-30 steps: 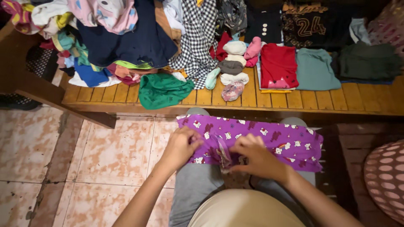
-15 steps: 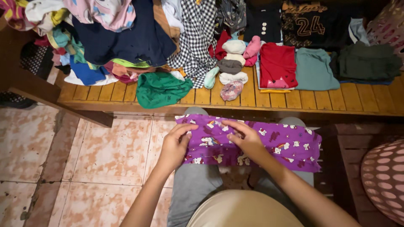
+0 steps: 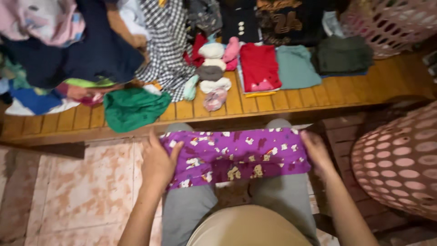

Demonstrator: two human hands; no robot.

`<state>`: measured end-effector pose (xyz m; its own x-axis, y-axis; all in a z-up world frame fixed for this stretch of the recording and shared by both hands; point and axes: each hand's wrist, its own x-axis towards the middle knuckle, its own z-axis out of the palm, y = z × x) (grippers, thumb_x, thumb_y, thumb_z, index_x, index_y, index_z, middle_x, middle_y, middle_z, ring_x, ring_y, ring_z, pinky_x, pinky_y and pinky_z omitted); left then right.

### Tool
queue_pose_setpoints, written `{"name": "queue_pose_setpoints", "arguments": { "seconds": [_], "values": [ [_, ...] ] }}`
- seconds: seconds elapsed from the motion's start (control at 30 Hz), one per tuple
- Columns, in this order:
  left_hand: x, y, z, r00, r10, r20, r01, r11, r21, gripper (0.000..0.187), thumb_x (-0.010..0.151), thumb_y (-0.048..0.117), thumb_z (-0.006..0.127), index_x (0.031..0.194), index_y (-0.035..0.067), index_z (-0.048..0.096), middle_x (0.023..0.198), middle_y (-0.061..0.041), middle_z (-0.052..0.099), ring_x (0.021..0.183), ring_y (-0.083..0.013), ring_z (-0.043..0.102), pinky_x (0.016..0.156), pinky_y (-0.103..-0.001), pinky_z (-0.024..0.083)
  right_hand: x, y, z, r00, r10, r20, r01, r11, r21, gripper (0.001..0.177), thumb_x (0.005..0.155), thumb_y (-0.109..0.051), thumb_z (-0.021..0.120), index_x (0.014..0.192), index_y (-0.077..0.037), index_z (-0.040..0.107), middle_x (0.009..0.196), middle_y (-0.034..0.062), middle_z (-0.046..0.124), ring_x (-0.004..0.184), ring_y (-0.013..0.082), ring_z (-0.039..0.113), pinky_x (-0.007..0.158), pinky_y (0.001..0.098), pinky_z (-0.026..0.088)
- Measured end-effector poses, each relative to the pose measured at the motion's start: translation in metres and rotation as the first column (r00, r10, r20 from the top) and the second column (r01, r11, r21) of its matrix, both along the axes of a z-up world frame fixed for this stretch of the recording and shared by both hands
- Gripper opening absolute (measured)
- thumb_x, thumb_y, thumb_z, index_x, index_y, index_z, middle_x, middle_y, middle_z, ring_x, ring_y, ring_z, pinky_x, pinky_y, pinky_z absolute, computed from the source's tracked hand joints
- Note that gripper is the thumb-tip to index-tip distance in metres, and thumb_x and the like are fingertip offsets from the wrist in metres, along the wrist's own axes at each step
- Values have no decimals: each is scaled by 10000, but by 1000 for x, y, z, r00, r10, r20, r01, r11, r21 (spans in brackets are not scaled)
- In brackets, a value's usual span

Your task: The person sits on the floor and folds a series of garments one by one, including a red shirt, dark shorts, a green shirt, a purple patterned shirt, a pink patterned shirt, a green shirt, and a dark patterned shirt. Each item is smoothed, folded, and placed in a neat stack on a wooden bench.

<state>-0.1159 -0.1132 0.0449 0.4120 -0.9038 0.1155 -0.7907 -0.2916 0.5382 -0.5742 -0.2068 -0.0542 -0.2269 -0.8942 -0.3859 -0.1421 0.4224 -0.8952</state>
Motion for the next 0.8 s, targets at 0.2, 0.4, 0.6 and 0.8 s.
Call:
{"name": "queue_pose_setpoints", "arguments": {
  "seconds": [0.2,0.4,0.6,0.8],
  "values": [
    [7,-5,-19,960,39,-279,-16,996,87,424,978,426,665,1096,19,637,862,-246,701,819,-448,690,735,-517,536,-18,20,-6,935,-58,350,72,997,-28,266,1011,-233,682,1194,-44,645,1053,55,706,884,158,677,781,348,560],
    [17,8,-16,855,139,-500,-109,990,89,398,1003,392,651,994,-5,624,793,-228,685,746,-386,663,682,-476,528,-32,10,37,924,-88,371,137,984,-109,214,997,-214,664,1170,-91,641,1003,52,705,818,147,691,718,328,591],
    [14,12,-4,980,75,-185,-54,991,119,458,946,312,662,1245,-15,546,982,-238,677,844,-381,659,743,-476,522,7,23,9,921,-29,389,-52,979,195,324,931,-206,680,1237,-118,619,1068,40,709,927,164,692,815,359,578],
    [-58,-6,7,779,-399,-484,260,908,-330,326,1032,227,555,1273,32,658,1248,-159,701,1170,-250,657,1028,-399,499,-11,30,7,770,-94,631,45,995,93,481,863,-152,690,1336,-149,600,1133,27,702,1038,185,673,924,397,549]
  ]
}}
